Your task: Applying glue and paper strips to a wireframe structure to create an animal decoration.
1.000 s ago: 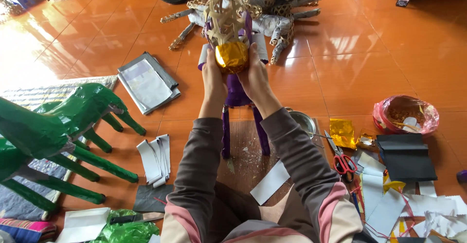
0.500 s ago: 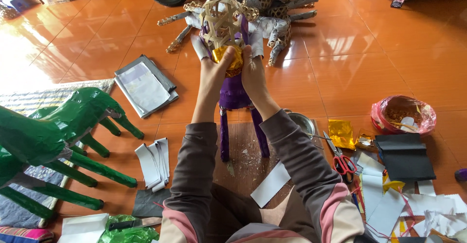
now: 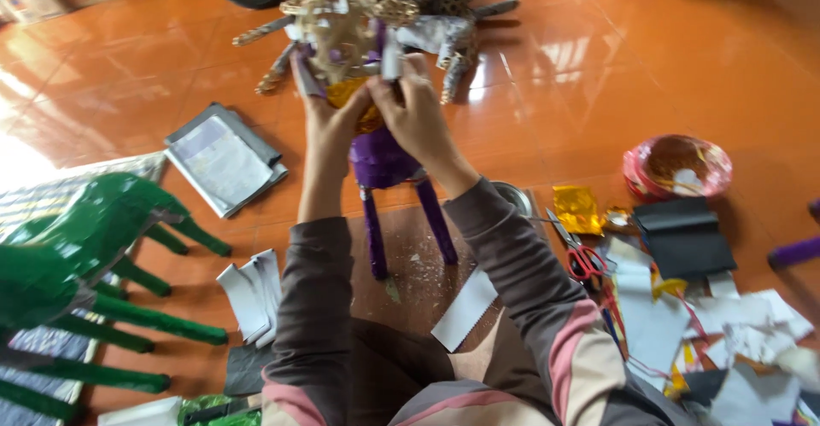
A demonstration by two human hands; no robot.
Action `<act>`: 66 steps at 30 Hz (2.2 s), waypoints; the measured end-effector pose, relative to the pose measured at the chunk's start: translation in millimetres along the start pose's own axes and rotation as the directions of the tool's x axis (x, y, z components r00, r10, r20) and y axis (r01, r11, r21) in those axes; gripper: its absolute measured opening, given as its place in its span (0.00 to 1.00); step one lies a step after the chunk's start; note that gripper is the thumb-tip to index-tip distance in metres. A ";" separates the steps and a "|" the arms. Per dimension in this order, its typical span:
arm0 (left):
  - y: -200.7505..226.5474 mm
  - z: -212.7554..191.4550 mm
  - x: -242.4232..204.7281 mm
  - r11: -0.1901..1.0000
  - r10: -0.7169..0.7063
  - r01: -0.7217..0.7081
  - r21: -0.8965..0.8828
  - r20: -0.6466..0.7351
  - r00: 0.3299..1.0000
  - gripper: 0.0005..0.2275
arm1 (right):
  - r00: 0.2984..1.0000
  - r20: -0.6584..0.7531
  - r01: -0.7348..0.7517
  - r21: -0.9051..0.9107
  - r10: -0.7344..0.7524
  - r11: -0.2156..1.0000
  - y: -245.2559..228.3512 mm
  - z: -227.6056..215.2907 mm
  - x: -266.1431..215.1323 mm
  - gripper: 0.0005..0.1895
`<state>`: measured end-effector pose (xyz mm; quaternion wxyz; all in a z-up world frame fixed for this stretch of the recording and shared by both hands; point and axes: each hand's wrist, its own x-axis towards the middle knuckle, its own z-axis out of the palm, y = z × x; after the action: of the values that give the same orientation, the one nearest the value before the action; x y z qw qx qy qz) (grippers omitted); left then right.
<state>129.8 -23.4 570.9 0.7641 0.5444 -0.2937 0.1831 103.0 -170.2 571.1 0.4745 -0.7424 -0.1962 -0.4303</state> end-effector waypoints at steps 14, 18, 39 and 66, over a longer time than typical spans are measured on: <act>28.3 8.8 -8.6 0.979 -0.164 0.175 -0.101 0.110 0.980 0.44 | 0.986 -0.120 0.124 0.091 -0.113 0.988 2.1 10.8 7.3 0.46; 23.3 2.9 -7.4 0.984 -0.140 0.152 -0.096 0.122 0.983 0.42 | 0.979 -0.147 0.146 0.004 -0.144 0.989 -1.8 17.6 7.2 0.49; 0.4 -12.7 -0.4 0.991 -0.132 0.133 0.005 0.139 0.982 0.37 | 0.948 -0.048 0.315 0.015 -0.314 0.949 13.2 31.4 36.4 0.46; -2.1 -35.8 15.4 0.696 -0.524 0.605 -0.387 0.303 0.796 0.27 | 0.978 0.048 0.200 0.063 -0.204 0.978 29.5 41.8 40.1 0.39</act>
<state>151.7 8.9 571.0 0.8626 0.4219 -0.2103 -0.1838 164.7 -152.3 580.9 0.4439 -0.7160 -0.2956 -0.4504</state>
